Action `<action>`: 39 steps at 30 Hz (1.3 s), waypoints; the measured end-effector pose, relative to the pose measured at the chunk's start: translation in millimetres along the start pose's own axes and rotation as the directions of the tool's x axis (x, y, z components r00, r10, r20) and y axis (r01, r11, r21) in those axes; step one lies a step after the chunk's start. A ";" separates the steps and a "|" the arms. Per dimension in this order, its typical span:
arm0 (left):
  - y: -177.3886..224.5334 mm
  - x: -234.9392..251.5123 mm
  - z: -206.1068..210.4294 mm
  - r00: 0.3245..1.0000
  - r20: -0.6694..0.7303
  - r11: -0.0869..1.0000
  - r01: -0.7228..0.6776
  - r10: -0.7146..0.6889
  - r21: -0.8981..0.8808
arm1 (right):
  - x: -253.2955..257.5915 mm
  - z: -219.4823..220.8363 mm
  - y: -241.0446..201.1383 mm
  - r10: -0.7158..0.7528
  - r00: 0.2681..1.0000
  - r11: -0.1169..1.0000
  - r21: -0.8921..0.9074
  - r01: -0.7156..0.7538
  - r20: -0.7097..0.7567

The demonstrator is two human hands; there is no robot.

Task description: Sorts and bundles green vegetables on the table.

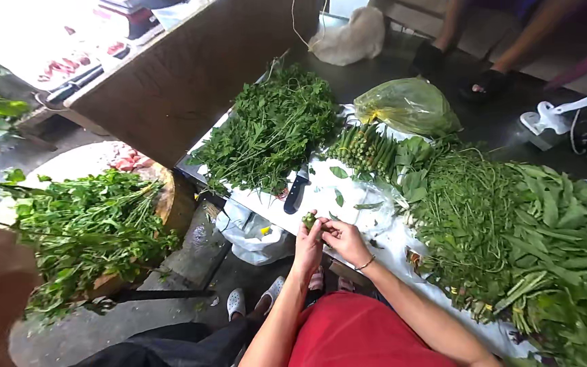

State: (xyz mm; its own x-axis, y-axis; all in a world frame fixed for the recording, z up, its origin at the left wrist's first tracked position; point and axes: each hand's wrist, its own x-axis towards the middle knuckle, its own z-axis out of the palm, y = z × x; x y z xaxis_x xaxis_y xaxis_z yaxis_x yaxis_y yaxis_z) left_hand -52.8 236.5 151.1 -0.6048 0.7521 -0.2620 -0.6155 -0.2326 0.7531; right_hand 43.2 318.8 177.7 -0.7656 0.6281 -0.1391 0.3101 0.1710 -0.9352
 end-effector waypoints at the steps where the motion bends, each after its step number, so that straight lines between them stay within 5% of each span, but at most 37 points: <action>1: 0.2 -0.4 -0.4 1.000 -0.007 1.000 0.000 0.000 0.007 | -0.4 1.2 -0.6 -0.006 1.000 1.000 0.002 0.006 0.000; 5: 0.5 -0.8 -0.3 0.998 -0.060 0.999 0.011 -0.009 0.032 | 2.4 -2.6 1.1 -0.079 0.996 0.994 -0.070 0.081 0.039; 8: 3.1 0.9 -1.8 0.995 -0.101 1.000 0.016 -0.013 0.027 | 25.5 -35.8 8.3 0.001 0.995 0.959 -0.281 0.026 0.095; 12: 9.7 -2.3 -7.8 0.998 -0.065 1.000 0.006 -0.006 0.014 | 71.9 -78.9 62.1 0.272 0.962 0.719 -0.672 -0.177 0.038; 15: 14.1 -3.9 -9.7 0.999 0.026 0.997 -0.029 0.027 0.068 | 82.4 -91.2 102.1 0.205 0.979 0.659 -0.737 -0.149 -0.014; 18: 16.6 -5.5 -11.4 0.992 0.107 0.984 -0.083 0.067 0.155 | 73.8 -88.1 86.6 0.072 0.997 0.728 -0.683 -0.057 -0.006; 20: 18.6 -5.2 -10.9 0.987 0.138 0.978 -0.103 0.079 0.179 | 56.3 -76.5 54.5 -0.145 0.989 0.849 -0.519 0.102 -0.042; 22: 19.8 -4.4 -10.6 0.983 0.161 0.975 -0.117 0.087 0.187 | 37.0 -59.8 25.6 -0.394 0.912 0.859 -0.400 0.320 -0.117; 24: 19.4 -3.4 -9.8 0.980 0.174 0.975 -0.131 0.099 0.181 | 20.9 -46.6 1.5 -0.471 0.869 0.855 -0.322 0.406 -0.154; 32: 16.3 -3.6 -3.5 0.976 0.191 0.974 -0.138 0.103 0.181 | 2.6 -15.3 -10.9 -0.274 0.959 0.959 -0.097 0.267 -0.070; 39: 8.1 -14.0 -19.0 0.995 0.059 0.969 -0.097 0.086 0.227 | 0.7 7.3 -0.8 -0.176 0.984 0.972 -0.152 0.178 0.028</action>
State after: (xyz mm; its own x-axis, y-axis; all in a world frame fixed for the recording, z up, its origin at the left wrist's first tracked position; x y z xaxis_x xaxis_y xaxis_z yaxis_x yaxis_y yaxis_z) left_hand -58.9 212.4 149.5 -0.6241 0.7647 -0.1603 -0.4230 -0.1582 0.8922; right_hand 38.3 313.6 175.9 -0.8235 0.5670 0.0188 0.2507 0.3934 -0.8845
